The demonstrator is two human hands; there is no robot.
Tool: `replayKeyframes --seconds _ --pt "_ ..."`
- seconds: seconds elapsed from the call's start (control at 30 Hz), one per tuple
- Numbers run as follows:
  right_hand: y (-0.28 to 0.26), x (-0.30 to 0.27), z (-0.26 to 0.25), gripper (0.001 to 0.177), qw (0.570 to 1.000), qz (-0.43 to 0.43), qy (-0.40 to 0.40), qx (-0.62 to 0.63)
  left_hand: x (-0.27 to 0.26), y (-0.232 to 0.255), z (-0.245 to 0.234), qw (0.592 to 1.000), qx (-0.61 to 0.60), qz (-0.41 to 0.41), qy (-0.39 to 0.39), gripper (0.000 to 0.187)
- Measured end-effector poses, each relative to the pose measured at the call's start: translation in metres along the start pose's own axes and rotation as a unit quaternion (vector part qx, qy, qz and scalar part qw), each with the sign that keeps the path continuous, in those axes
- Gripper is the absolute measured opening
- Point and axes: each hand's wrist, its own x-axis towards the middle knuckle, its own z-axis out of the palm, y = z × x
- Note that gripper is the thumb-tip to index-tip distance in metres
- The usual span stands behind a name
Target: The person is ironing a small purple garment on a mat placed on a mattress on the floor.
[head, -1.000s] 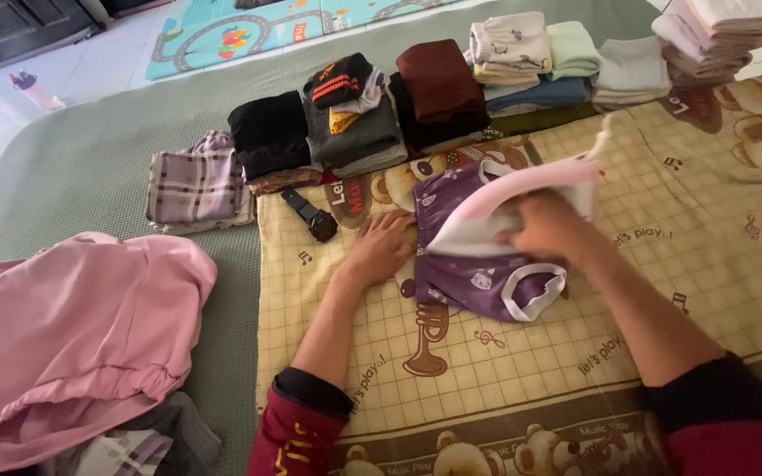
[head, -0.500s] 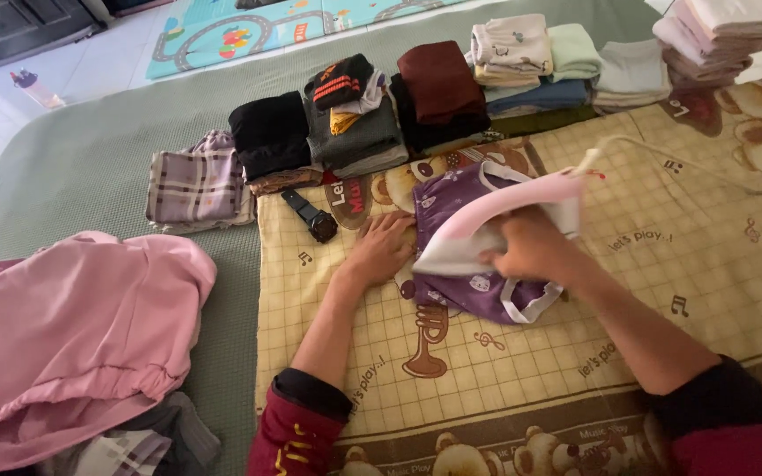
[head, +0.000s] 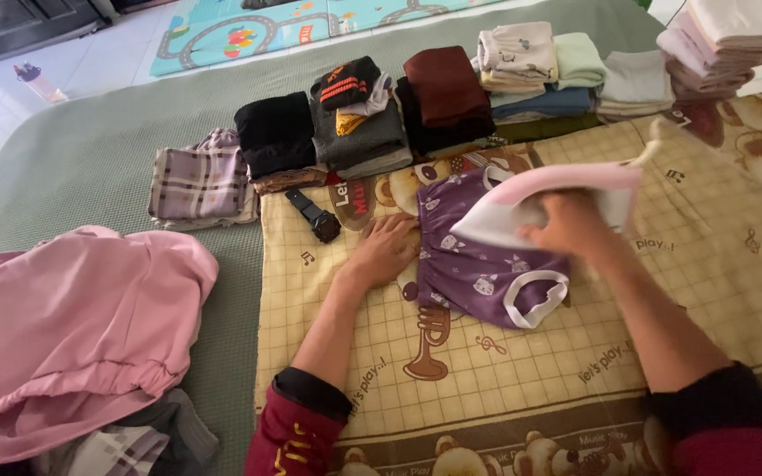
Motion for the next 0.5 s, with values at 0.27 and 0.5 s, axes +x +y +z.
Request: replayKeyframes --seconds 0.27,0.5 --pt "-0.06 -0.032 -0.017 0.072 0.988 -0.127 -0.04 0.074 0.002 -0.006 0.006 1.0 -0.003 -0.003 -0.025 0.055" --pt "0.037 0.006 0.007 0.066 0.999 -0.039 0.017 0.022 0.0 -0.005 0.003 1.0 -0.024 0.012 -0.002 0.053"
